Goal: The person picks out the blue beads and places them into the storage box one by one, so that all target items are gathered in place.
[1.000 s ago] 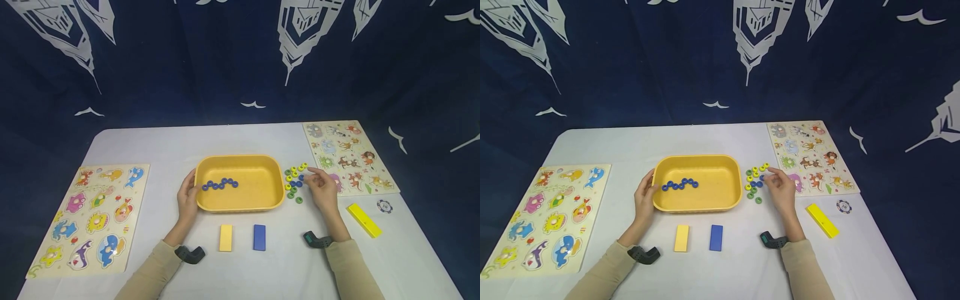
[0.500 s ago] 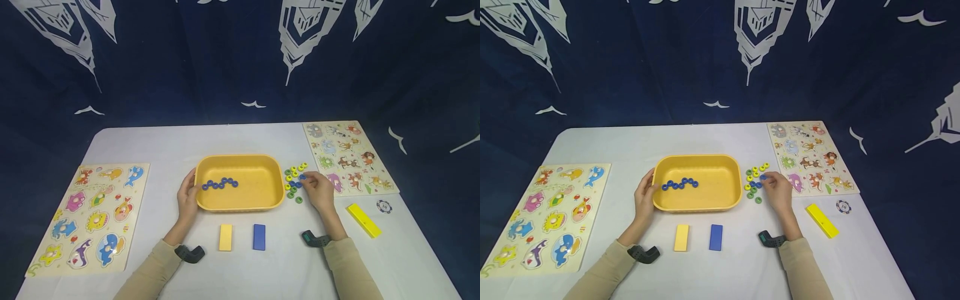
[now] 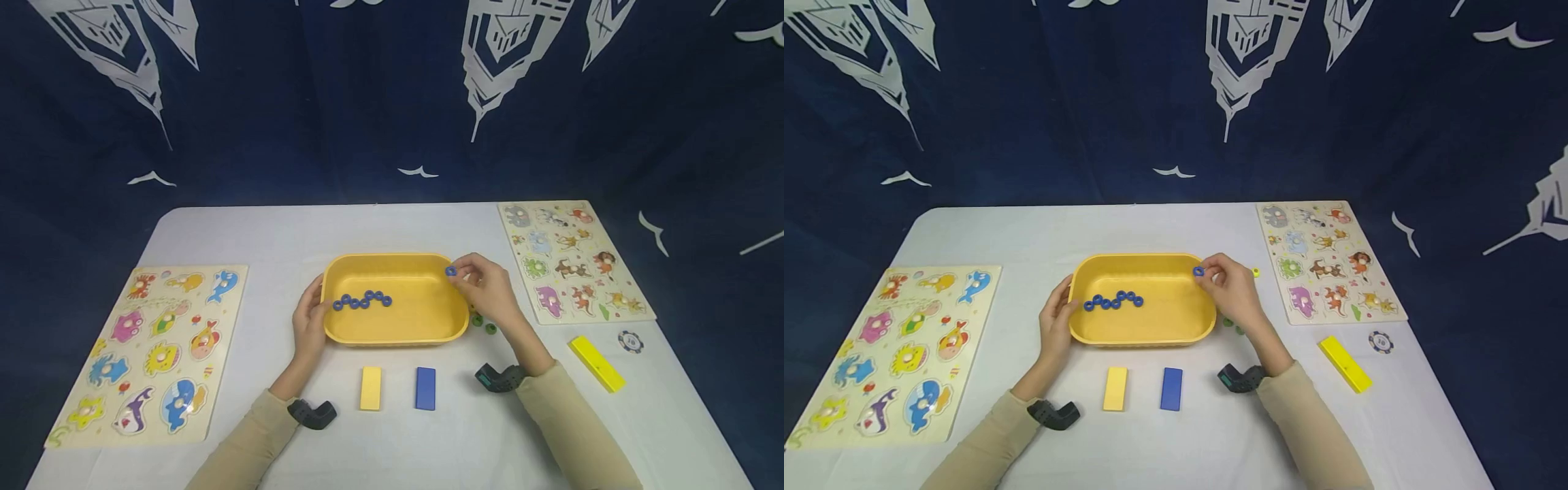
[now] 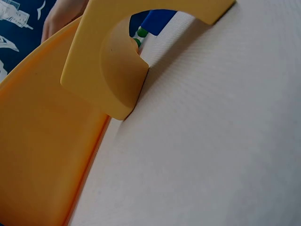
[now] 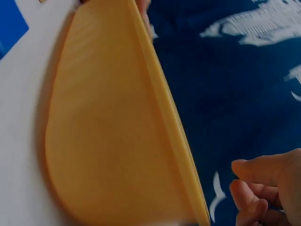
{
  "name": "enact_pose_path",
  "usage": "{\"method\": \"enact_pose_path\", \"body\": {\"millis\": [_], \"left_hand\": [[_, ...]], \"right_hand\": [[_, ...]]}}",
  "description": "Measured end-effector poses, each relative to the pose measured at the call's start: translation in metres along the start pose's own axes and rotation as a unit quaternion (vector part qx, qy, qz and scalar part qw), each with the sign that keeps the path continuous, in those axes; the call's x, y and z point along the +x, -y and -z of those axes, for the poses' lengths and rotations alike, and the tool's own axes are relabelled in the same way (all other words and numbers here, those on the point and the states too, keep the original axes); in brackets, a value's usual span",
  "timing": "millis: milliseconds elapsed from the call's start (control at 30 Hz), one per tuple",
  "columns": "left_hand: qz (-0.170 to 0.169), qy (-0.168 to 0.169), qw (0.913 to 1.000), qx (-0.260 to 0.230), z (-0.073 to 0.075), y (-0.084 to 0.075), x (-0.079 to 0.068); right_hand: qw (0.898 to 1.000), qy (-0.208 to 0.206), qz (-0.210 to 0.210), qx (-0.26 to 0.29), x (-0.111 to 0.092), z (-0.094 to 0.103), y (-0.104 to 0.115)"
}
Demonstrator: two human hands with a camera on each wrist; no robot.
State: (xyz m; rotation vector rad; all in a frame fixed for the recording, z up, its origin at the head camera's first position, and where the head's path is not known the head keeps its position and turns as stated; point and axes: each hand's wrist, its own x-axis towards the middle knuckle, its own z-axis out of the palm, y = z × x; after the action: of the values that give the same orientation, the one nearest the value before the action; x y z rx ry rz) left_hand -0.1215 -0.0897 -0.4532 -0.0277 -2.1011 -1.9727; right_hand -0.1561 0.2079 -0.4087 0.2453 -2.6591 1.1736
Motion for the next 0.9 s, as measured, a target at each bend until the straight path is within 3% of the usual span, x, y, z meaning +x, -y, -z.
{"method": "enact_pose_path", "body": {"millis": [167,400,567,900], "left_hand": [[0.0,0.001,1.0,0.001,0.0,0.001,0.0],[0.0,-0.003,1.0,0.006,0.001,0.001,0.0],[0.001,0.0,1.0,0.003,0.0,0.0,0.0],[-0.004,-0.002,1.0,0.008,0.0,-0.001,0.0]], "right_hand": [[0.995,0.1,0.02,-0.015,0.017,-0.03,0.025],[0.981,0.178,0.042,-0.06,0.031,-0.064,0.032],[0.968,0.242,0.022,-0.066,0.03,-0.074,0.036],[0.962,0.261,0.051,-0.063,0.027,-0.081,0.039]]}}
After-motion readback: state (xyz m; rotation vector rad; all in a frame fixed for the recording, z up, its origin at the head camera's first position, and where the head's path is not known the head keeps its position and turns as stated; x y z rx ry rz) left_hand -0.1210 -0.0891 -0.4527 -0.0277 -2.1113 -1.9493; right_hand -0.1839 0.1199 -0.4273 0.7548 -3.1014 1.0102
